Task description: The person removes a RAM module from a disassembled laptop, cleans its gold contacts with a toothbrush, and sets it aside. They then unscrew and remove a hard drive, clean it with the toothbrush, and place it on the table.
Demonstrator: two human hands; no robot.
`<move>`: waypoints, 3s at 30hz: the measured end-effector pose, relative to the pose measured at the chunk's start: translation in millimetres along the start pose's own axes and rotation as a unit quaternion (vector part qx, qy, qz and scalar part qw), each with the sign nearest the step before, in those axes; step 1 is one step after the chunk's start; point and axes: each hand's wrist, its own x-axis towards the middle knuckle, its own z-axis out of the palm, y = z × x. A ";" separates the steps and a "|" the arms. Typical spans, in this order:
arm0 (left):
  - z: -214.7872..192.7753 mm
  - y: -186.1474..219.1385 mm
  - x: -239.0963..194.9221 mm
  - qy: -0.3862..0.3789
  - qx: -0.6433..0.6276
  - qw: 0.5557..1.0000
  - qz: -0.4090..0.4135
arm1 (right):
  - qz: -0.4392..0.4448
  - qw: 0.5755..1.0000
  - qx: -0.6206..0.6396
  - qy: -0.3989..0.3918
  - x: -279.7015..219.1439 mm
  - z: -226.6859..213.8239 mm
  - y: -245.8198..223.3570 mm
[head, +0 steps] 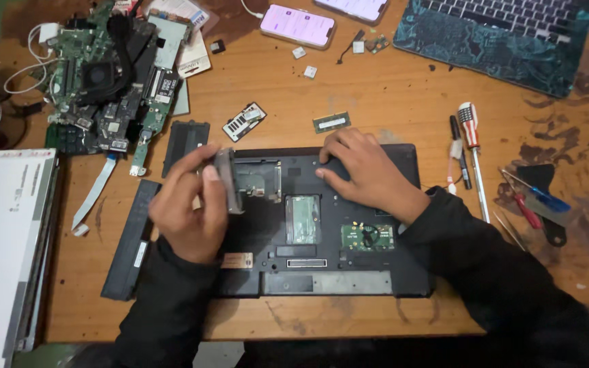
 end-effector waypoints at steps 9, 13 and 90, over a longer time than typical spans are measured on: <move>6.4 -63.6 10.1 0.083 -0.487 0.852 -0.174 | -0.003 1.000 0.004 0.000 -1.1 -1.1 -1.0; 10.5 -89.2 6.5 0.058 -0.573 0.774 -0.262 | 0.001 1.000 0.001 -0.010 -1.1 -3.4 -0.3; 39.5 -54.3 -31.3 -0.248 -0.693 0.555 -0.386 | 0.365 0.911 -0.191 -0.002 -119.4 -86.3 32.0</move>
